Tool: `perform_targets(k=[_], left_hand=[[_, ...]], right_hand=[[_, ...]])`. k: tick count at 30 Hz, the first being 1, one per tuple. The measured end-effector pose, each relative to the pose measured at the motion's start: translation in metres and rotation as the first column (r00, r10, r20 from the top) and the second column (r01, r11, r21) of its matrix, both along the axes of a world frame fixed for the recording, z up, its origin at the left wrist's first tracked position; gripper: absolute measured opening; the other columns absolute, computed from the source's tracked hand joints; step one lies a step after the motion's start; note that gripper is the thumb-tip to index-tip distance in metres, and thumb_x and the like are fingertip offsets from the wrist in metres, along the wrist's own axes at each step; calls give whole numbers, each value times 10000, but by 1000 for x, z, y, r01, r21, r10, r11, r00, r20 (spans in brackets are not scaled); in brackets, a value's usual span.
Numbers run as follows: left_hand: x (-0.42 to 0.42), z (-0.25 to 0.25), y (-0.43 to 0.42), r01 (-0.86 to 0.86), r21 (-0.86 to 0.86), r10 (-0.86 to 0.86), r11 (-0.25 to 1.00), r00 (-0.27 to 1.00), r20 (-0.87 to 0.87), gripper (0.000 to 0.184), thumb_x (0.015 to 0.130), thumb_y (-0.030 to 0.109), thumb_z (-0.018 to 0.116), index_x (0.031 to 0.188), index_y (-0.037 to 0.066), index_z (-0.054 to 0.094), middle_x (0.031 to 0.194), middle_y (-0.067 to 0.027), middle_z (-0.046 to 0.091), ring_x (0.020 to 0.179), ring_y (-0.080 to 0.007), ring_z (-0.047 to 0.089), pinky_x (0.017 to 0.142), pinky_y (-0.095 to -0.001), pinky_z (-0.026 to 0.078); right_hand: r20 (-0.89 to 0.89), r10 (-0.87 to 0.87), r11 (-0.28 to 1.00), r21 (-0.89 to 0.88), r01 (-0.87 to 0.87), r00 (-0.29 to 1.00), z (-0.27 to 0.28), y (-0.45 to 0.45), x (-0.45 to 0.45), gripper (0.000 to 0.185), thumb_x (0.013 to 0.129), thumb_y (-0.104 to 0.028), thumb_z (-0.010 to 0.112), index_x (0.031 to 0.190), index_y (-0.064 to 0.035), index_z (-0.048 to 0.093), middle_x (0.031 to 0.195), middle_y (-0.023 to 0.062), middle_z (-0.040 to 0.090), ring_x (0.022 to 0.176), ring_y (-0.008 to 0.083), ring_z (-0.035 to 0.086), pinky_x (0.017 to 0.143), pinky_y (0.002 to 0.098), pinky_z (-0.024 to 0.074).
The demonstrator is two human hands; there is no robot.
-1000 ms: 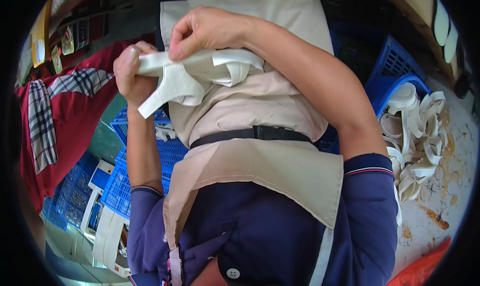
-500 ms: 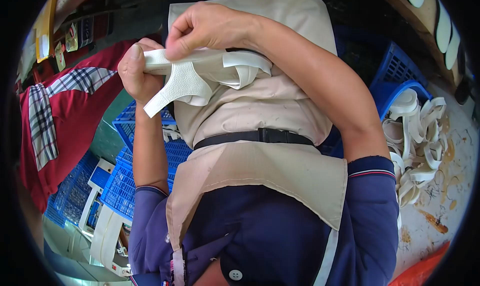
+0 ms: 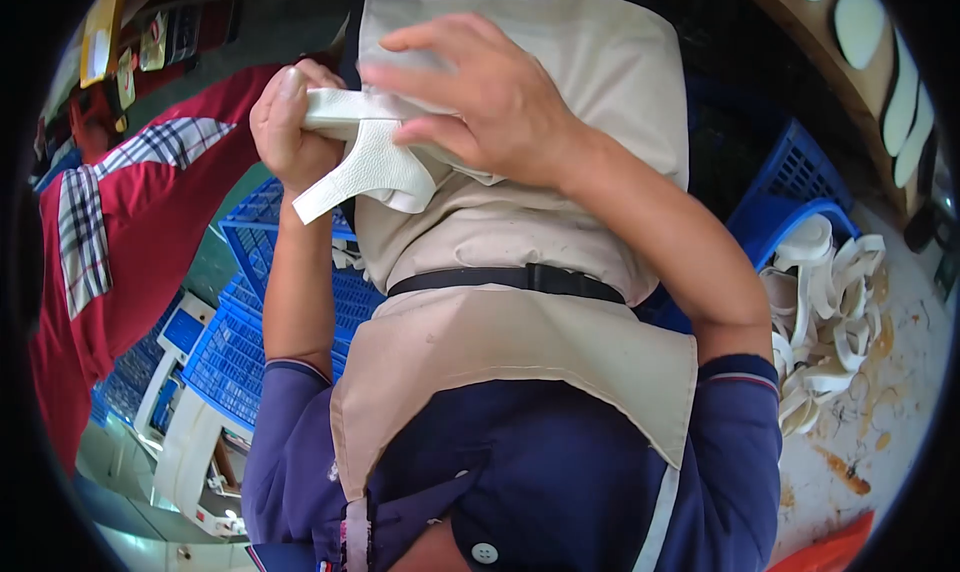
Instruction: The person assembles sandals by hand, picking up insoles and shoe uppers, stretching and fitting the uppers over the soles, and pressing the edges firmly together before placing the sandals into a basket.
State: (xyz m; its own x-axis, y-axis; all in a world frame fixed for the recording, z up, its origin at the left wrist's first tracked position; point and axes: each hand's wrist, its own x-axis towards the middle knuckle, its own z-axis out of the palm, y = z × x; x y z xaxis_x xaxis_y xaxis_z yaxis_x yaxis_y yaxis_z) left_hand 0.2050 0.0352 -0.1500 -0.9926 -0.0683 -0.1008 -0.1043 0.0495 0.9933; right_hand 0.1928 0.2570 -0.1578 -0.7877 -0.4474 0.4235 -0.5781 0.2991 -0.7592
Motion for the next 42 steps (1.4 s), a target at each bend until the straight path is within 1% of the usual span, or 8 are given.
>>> perform_targets(k=[11, 14, 16, 23, 31, 35, 39, 42], left_hand=[[-3, -5, -7, -65, -205, 52, 977, 996, -68, 409, 975, 281, 518, 686, 3, 600, 624, -72, 570, 570, -134, 515, 560, -281, 405], [-12, 35, -31, -145, 708, 27, 691, 984, 175, 415, 1011, 297, 496, 688, 56, 594, 643, -80, 588, 618, -177, 597, 605, -301, 480], [1, 59, 3, -525, 599, 396, 604, 851, 347, 368, 1009, 280, 499, 765, 40, 632, 718, -69, 615, 708, -153, 615, 678, -307, 496], [11, 44, 35, 58, 61, -48, 996, 985, -164, 615, 923, 141, 702, 1455, -16, 435, 1305, -154, 625, 1203, -232, 599, 1071, -371, 436], [-42, 53, 43, -229, -500, -227, 835, 685, -693, 286, 796, -61, 731, 1075, 6, 740, 1049, -169, 737, 866, -250, 736, 738, -318, 606], [-41, 47, 43, -331, -582, -299, 742, 614, -731, 256, 801, -30, 757, 1052, 20, 749, 920, -141, 752, 793, -262, 739, 706, -319, 594], [-33, 54, 48, -280, -626, -315, 728, 674, -668, 177, 842, 28, 751, 1018, 8, 755, 863, -128, 752, 734, -205, 728, 664, -296, 566], [-16, 81, 55, -116, -562, -47, 819, 963, -267, 152, 900, 102, 726, 986, -21, 750, 813, -74, 745, 673, -123, 668, 619, -253, 518]], right_hand=[[685, 36, 991, 68, -114, 728, -2, 64, 54, 597, 830, -392, 762, 1317, -75, 624, 1187, 150, 682, 1090, 311, 645, 967, 397, 492], [723, 423, 776, -601, 194, 546, 5, 57, 45, 770, 868, -387, 749, 1479, -41, 434, 1353, 122, 588, 1239, 259, 574, 1044, 382, 445], [610, 358, 661, -700, 269, 707, 14, 42, 19, 797, 866, -355, 773, 1479, -8, 399, 1342, 93, 572, 1214, 212, 562, 1027, 339, 446], [601, 81, 996, -71, -48, 795, 62, 40, -55, 376, 893, -260, 738, 1156, -9, 642, 973, 36, 667, 877, 124, 608, 800, 287, 500], [358, 102, 985, 97, -146, 928, 73, 23, -57, 386, 828, -104, 703, 1200, -20, 647, 941, 110, 691, 859, 176, 658, 770, 298, 521], [-446, -347, 937, -137, 320, 825, 55, 11, -48, 405, 672, -5, 830, 1062, -79, 750, 885, 67, 684, 734, 181, 662, 621, 292, 537], [-373, -403, 915, -152, 373, 836, 41, 12, -28, 107, 814, -114, 794, 910, -71, 778, 777, 37, 669, 640, 135, 625, 620, 269, 520], [588, 67, 937, -316, 152, 806, 78, 32, -44, 204, 926, -181, 728, 906, 21, 752, 772, 23, 705, 678, 62, 592, 641, 205, 465]])
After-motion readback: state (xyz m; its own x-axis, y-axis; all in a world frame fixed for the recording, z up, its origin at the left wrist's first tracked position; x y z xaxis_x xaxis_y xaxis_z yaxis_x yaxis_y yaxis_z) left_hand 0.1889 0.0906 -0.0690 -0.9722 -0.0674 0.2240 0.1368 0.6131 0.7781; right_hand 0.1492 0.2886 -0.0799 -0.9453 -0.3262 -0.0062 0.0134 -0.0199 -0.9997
